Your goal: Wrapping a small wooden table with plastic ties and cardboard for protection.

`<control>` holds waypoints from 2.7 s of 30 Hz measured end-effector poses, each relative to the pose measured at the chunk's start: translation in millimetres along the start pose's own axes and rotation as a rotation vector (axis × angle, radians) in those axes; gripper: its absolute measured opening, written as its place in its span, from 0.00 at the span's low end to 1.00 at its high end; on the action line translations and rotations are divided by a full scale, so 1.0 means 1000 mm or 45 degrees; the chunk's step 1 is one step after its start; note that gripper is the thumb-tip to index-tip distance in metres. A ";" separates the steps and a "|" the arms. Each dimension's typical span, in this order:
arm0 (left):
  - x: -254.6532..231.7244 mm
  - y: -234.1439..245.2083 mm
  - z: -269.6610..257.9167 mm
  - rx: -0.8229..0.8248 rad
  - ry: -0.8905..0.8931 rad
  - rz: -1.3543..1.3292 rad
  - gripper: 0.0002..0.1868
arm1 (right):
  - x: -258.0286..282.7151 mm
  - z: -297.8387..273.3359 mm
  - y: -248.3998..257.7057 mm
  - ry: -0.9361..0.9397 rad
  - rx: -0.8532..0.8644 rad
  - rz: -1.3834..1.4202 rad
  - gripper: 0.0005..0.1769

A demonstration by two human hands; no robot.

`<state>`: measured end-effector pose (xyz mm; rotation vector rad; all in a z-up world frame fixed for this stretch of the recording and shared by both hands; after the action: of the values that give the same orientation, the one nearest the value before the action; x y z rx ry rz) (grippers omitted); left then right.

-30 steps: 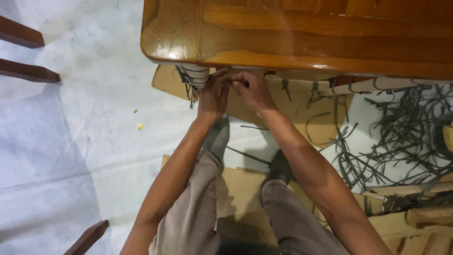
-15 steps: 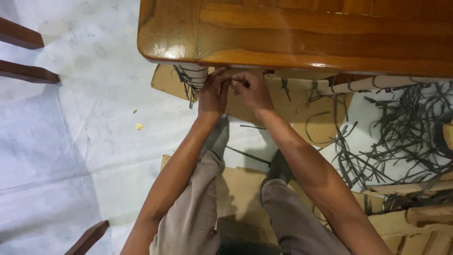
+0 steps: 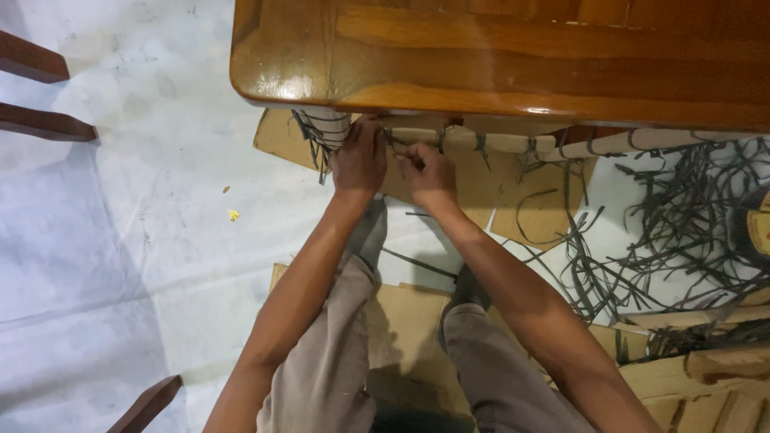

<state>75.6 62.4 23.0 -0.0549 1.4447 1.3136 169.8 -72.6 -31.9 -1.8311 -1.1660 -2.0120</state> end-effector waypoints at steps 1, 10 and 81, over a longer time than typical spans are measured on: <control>0.003 -0.003 0.000 0.009 0.005 0.036 0.05 | 0.004 -0.003 0.002 -0.018 -0.002 -0.065 0.10; -0.015 0.013 0.001 -0.098 -0.085 0.057 0.04 | 0.021 -0.023 0.005 0.147 -0.050 -0.088 0.09; -0.156 0.266 0.065 -0.098 -0.302 -0.214 0.24 | 0.242 -0.170 0.351 0.363 -0.313 -0.167 0.08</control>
<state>2.4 116.0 324.9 -0.0674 1.1634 1.1944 198.5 -332.2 345.8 -1.5265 -1.0184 -2.4881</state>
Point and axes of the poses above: each hand's wrist, its own z-axis towards the middle knuckle, its own y-axis out of the back of the hand, x = y × z, the point moved 10 cm from there along z, towards the middle knuckle, and after that the axes turned 5 degrees about y, right-handed, at the moved point
